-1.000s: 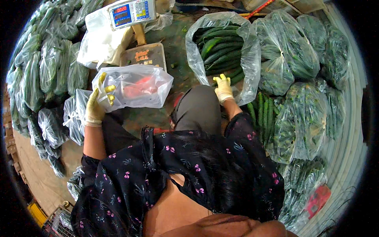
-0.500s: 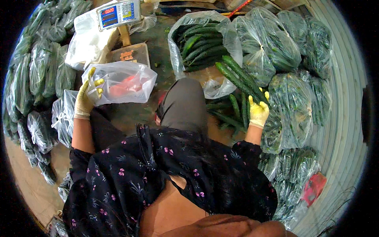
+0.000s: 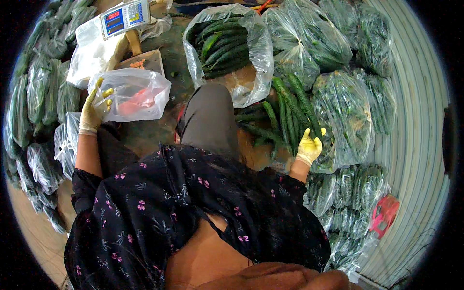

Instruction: The person sorts cucumbers from large bags, weighs them on a digital scale inside smaller plastic bags, and ties the bags.

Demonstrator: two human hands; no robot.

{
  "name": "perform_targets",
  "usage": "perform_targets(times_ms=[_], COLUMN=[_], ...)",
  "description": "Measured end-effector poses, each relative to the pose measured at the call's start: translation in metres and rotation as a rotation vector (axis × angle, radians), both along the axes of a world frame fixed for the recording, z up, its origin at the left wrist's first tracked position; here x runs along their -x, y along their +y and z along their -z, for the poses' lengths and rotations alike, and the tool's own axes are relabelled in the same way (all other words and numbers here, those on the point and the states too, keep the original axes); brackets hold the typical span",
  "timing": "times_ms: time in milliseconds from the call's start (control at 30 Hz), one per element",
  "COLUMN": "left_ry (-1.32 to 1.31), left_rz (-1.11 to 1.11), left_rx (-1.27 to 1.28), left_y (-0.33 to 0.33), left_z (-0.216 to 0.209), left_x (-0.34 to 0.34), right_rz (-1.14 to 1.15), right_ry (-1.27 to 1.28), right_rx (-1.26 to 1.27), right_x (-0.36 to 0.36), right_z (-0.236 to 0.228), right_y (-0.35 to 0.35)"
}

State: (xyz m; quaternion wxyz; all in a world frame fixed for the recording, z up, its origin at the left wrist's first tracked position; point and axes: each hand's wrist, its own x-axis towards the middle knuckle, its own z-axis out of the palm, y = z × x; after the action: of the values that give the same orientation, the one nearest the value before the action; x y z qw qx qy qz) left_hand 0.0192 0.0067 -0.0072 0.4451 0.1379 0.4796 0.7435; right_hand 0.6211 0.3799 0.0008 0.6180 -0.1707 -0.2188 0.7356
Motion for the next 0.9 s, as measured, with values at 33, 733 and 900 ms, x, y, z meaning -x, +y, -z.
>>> perform_targets(times_ms=[33,733,900], left_ry=[-0.021,-0.082,-0.129], left_rz=[0.021,0.046,0.011], left_rx=[0.000,-0.012,-0.171], left_y=[0.000,0.000,0.000], left_z=[-0.002,0.007,0.034], left_x=[0.001,0.004,0.010], right_rz=[0.037,0.451,0.012], right_ry=[-0.003,-0.156,0.011], right_rx=[0.029,0.338,0.039], right_x=[-0.003,-0.052,-0.002], right_z=[0.001,0.068,0.024], right_y=[0.000,0.017,0.026])
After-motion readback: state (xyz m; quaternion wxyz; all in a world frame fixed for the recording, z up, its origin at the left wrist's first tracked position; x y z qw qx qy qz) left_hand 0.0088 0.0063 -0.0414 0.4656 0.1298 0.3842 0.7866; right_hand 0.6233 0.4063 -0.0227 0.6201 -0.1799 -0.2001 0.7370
